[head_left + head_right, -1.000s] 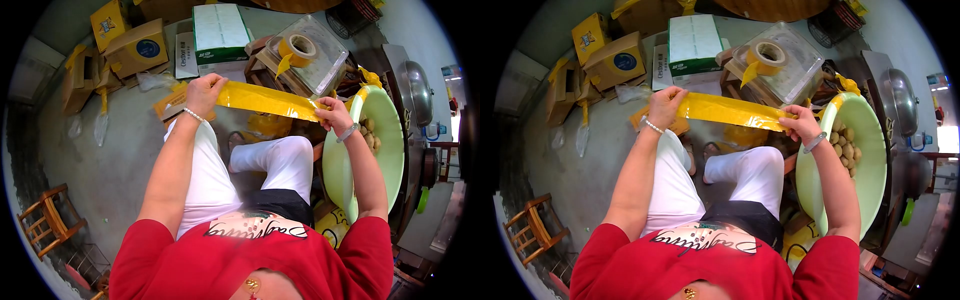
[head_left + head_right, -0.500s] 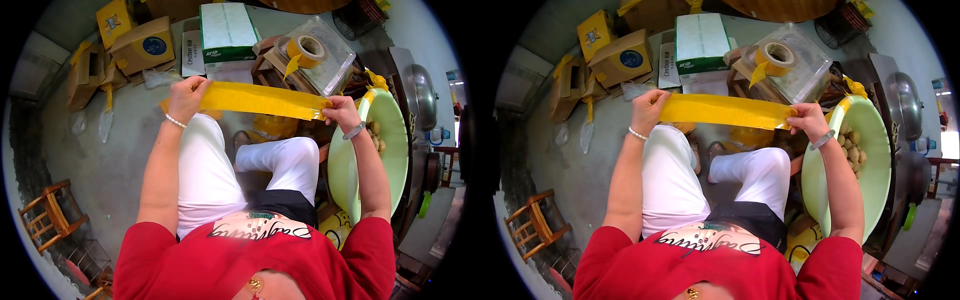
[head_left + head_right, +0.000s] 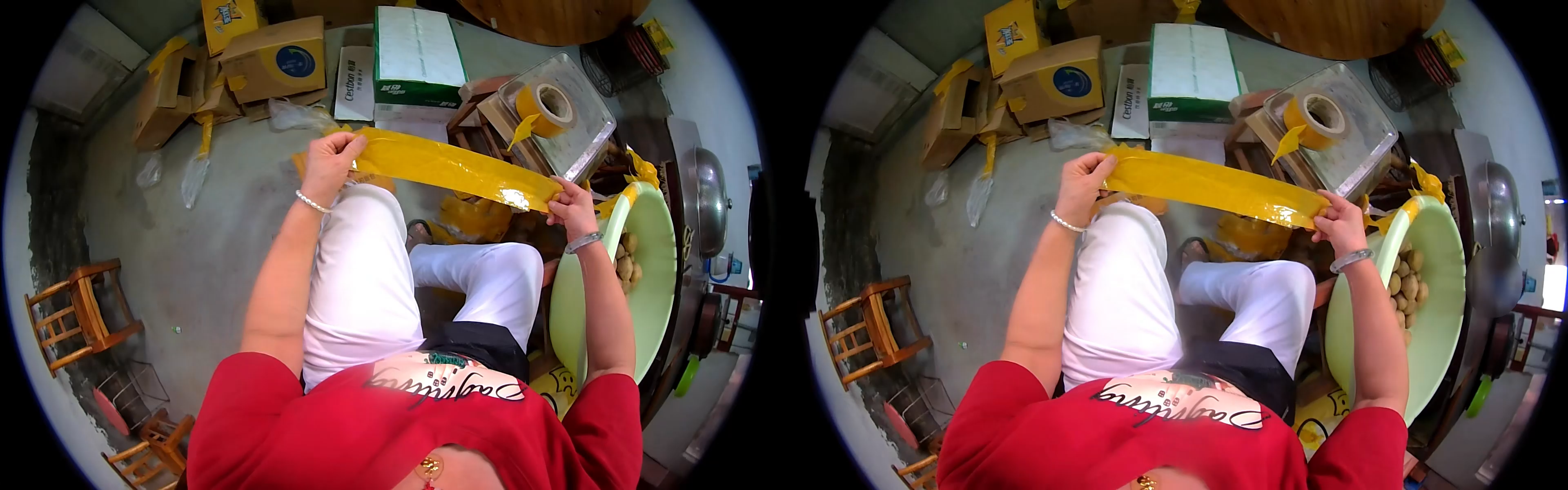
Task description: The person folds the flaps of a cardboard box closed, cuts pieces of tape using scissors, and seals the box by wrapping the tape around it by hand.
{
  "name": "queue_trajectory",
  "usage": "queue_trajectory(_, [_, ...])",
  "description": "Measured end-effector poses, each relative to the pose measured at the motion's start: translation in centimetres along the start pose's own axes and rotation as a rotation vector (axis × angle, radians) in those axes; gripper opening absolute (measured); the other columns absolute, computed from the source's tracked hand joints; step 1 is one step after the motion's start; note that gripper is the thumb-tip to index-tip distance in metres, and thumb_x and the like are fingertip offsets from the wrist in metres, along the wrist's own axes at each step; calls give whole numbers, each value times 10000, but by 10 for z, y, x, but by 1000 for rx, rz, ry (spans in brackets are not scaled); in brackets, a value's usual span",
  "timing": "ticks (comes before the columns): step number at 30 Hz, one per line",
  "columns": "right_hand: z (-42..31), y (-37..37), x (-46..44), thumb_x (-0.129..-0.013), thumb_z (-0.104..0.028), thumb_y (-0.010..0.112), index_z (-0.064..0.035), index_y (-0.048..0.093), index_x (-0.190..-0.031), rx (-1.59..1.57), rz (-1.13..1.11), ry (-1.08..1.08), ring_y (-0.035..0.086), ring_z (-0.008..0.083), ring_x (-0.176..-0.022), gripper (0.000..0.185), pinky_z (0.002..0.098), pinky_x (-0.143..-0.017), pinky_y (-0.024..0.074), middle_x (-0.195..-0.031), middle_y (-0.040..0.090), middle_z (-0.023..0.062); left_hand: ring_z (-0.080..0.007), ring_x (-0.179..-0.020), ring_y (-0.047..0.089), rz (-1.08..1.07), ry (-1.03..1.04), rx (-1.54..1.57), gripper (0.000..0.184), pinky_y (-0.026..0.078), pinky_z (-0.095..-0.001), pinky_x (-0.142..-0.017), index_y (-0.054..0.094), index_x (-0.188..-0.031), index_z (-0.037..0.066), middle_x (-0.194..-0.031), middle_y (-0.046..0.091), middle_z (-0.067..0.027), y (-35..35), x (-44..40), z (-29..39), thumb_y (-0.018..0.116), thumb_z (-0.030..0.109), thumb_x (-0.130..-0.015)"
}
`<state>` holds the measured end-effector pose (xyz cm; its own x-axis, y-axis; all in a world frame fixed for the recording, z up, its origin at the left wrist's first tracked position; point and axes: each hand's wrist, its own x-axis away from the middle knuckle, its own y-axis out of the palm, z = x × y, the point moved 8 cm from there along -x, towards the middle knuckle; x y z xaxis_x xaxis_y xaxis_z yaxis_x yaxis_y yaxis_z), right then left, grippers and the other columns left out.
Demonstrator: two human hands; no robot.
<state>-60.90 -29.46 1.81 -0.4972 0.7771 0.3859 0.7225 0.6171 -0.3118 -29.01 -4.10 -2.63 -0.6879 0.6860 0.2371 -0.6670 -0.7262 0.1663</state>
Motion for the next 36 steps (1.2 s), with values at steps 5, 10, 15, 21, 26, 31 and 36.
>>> queue_trajectory(5, [28, 19, -3, -864, -61, 505, 48, 561, -937, -88, -61, 127, 580, 129, -555, 143, 215, -429, 459, -732, 593, 75, -51, -529, 389, 214, 165, -181, 217, 347, -215, -473, 594, -798, -5, -600, 510, 29, -24, -12, -24, 579, 204, -849])
queue_trajectory(10, [25, 59, -6, -869, -108, 511, 13, 565, -928, -138, 24, 195, 557, 124, -481, 145, 223, -373, 437, -711, 579, 66, -74, -545, 403, 375, 247, -262, 212, 364, -243, -504, 577, -823, -12, -584, 500, -7, -54, -13, -31, 568, 198, -852])
queue_trajectory(15, [-18, 124, -49, -870, -110, 504, 27, 569, -914, -64, -76, -58, 501, 105, -386, 159, 219, -343, 388, -612, 544, 46, -66, -564, 427, 533, 432, -287, 209, 383, -240, -517, 586, -836, -17, -597, 525, -14, -121, -26, -2, 570, 191, -849])
queue_trajectory(21, [-14, 203, -118, -859, -84, 512, 43, 590, -969, -5, -204, -118, 480, 103, -366, 185, 229, -342, 378, -595, 543, 51, -60, -515, 443, 652, 233, -423, 201, 385, -228, -482, 604, -811, -14, -578, 529, -4, -199, -26, -67, 579, 183, -843])
queue_trajectory(26, [13, 260, -170, -833, -73, 517, 61, 578, -993, 210, -240, -157, 523, 131, -387, 218, 268, -359, 442, -610, 569, 86, -57, -415, 442, 625, -19, -185, 195, 336, -212, -375, 607, -797, -4, -560, 521, -6, -230, -27, -143, 563, 177, -854])
queue_trajectory(31, [52, 311, -216, -832, -85, 528, 63, 580, -931, 270, -279, 53, 538, 144, -393, 186, 281, -349, 452, -624, 584, 103, -56, -409, 440, 648, -102, -191, 197, 329, -211, -365, 599, -792, -7, -540, 507, -5, -252, -30, -200, 549, 170, -861])
queue_trajectory(36, [103, 332, -247, -836, -93, 525, 29, 596, -910, 331, -261, 113, 533, 152, -377, 159, 290, -332, 435, -590, 572, 100, -58, -410, 435, 696, -151, -110, 201, 337, -210, -373, 600, -794, -6, -536, 501, -5, -252, -29, -260, 542, 172, -866])
